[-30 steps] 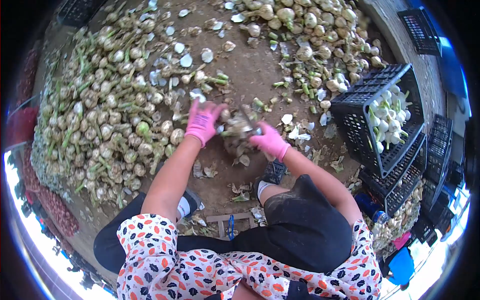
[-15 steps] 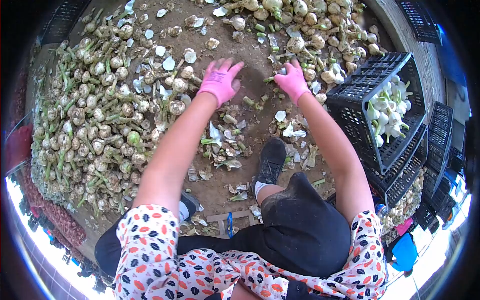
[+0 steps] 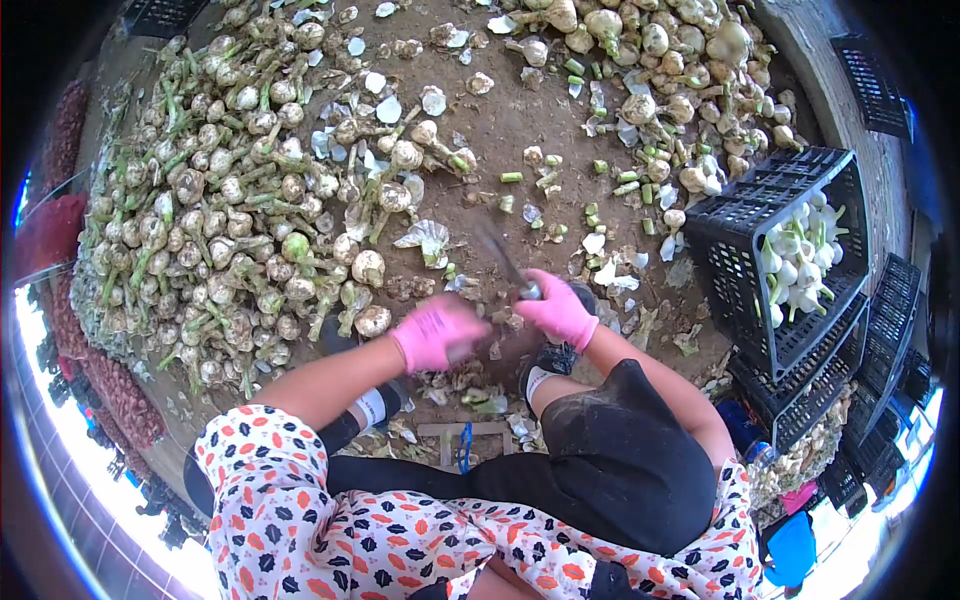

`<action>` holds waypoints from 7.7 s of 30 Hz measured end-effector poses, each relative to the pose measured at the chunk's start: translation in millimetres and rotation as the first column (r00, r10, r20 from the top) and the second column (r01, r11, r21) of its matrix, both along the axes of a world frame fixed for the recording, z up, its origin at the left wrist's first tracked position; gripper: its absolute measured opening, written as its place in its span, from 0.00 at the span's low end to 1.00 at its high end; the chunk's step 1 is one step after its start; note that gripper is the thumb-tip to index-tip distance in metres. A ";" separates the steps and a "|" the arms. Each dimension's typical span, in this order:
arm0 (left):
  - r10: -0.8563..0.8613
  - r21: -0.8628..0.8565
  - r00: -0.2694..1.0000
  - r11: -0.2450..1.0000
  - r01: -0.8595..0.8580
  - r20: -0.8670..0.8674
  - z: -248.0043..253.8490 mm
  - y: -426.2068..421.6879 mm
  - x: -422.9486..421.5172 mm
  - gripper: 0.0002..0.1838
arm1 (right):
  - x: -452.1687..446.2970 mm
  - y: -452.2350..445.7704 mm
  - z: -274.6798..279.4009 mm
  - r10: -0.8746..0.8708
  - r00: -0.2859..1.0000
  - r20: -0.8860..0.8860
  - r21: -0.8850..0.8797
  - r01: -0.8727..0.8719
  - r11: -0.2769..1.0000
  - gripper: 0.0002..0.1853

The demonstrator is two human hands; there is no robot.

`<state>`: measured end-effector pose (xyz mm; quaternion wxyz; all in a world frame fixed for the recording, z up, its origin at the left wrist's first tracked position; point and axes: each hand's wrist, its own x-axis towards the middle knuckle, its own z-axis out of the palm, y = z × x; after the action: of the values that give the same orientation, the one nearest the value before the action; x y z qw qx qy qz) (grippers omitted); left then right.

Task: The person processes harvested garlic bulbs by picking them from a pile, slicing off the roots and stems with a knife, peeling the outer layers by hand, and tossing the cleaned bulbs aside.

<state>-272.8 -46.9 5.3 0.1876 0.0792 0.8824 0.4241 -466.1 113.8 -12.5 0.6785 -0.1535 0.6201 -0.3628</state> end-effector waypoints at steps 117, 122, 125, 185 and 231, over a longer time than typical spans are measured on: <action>-0.093 -0.029 0.524 0.975 0.221 0.846 64.9 86.4 156.3 0.35 | 17.0 69.9 -37.5 -0.652 0.712 0.261 0.003 0.675 0.738 0.13; 0.591 -0.408 0.715 0.797 -0.446 0.372 187.0 -5.0 166.7 0.28 | 13.5 67.0 -50.9 -0.592 0.796 0.131 -0.012 0.598 0.802 0.12; 0.679 -0.707 0.733 0.530 -0.468 0.024 284.1 -36.1 195.6 0.24 | 14.9 63.0 -42.0 -0.575 0.811 0.111 -0.036 0.581 0.813 0.11; 0.973 -0.741 -0.208 -0.071 -0.668 0.095 142.3 -384.4 235.6 0.56 | -125.5 43.8 150.6 0.184 0.770 -0.611 0.156 -0.110 0.982 0.15; 0.991 -0.823 -0.094 0.027 -0.567 0.097 92.4 -259.5 326.8 0.46 | 57.9 103.9 -13.3 -0.468 0.879 -0.088 0.071 0.474 0.877 0.12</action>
<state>54.0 -306.4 97.7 0.1969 -0.7264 0.6390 0.1590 -408.2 217.7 -25.7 0.5545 0.0208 0.6772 -0.4831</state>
